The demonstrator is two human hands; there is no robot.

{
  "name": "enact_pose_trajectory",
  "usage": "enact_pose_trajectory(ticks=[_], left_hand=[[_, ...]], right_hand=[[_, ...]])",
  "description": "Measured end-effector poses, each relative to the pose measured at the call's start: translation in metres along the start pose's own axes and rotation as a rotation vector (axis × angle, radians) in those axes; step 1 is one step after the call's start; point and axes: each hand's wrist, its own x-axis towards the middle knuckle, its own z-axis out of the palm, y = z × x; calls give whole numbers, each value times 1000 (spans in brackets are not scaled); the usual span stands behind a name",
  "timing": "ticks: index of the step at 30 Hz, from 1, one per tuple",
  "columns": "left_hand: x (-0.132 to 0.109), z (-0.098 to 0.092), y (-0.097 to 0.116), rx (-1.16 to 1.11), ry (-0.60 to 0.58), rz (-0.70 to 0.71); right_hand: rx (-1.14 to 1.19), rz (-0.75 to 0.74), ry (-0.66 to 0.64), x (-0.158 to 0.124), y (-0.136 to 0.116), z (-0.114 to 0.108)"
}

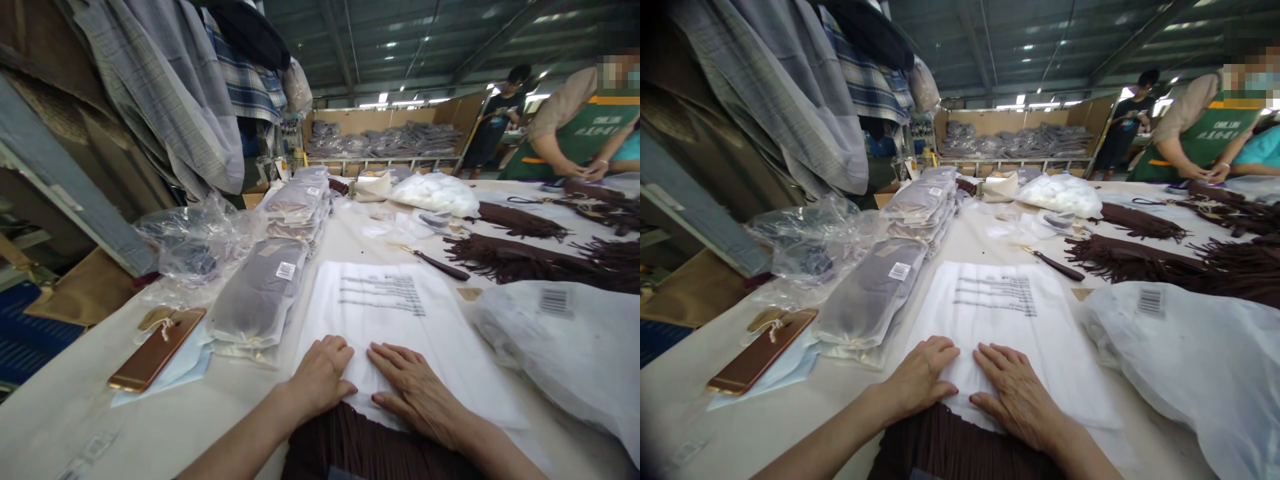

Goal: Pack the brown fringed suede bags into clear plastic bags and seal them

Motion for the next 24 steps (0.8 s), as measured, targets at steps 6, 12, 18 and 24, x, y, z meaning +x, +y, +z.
enact_pose_trajectory(ticks=[6,12,18,24], left_hand=[[7,-8,-2,127,-56,58],[8,-2,7,279,-46,124],[11,4,23,385,-21,150],[18,5,33,424,-26,181]], right_hand=[[56,-1,-38,2,2,-9],[89,21,-38,5,1,-8],[85,57,2,6,-4,-5],[34,41,95,8,-6,0]])
